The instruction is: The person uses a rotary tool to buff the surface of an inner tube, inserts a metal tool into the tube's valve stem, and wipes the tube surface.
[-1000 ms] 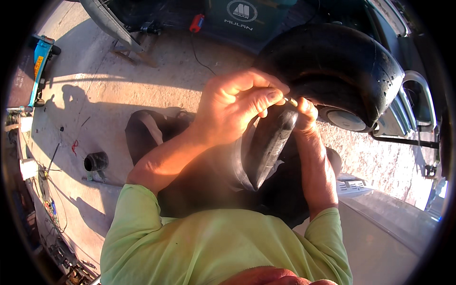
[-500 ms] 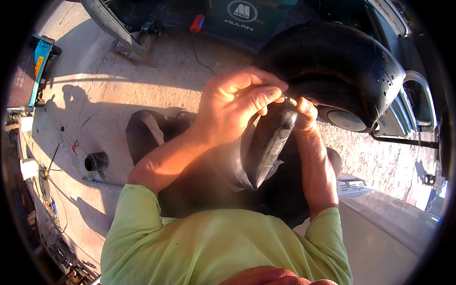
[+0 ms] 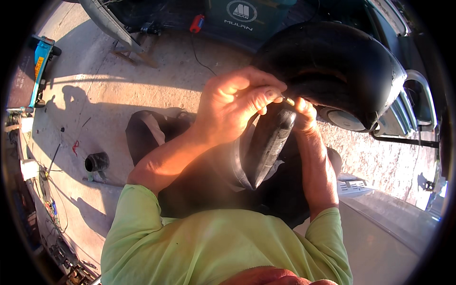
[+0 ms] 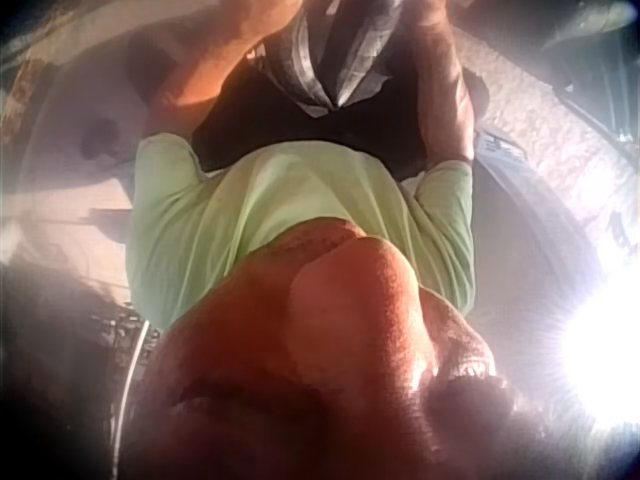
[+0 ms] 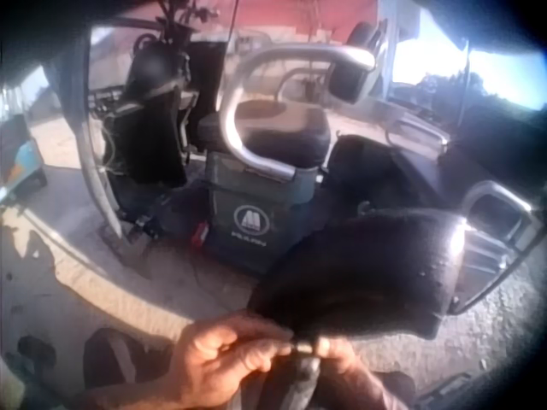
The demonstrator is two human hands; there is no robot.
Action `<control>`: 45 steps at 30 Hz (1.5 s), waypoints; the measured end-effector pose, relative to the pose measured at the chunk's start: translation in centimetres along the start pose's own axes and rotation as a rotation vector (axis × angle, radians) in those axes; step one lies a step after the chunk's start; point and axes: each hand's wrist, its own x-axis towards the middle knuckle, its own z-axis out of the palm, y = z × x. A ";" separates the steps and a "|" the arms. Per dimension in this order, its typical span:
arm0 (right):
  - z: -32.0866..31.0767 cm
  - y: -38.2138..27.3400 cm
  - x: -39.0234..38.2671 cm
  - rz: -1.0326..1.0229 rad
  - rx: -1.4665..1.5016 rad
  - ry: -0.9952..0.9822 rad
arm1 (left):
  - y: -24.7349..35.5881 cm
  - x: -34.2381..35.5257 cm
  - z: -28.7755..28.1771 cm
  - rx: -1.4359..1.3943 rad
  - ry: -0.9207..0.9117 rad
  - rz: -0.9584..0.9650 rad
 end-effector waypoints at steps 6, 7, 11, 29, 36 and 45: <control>-0.6 0.5 0.1 -0.026 -0.047 0.030 | -0.9 0.0 0.1 0.010 0.020 0.062; -0.7 0.7 0.1 -0.020 -0.041 0.028 | -1.0 0.0 0.2 0.004 0.023 0.064; -0.3 0.5 0.1 -0.030 -0.098 0.042 | -1.6 0.0 0.3 -0.025 0.039 0.073; -0.3 0.9 0.3 -0.073 -0.121 0.143 | -2.6 0.3 -0.1 0.015 0.091 0.043; -1.9 1.9 0.6 -0.064 -0.112 0.135 | -2.8 0.3 -0.3 0.006 0.096 0.048; -0.7 1.0 0.3 -0.043 -0.132 0.143 | -3.1 0.2 -0.2 -0.036 0.113 0.025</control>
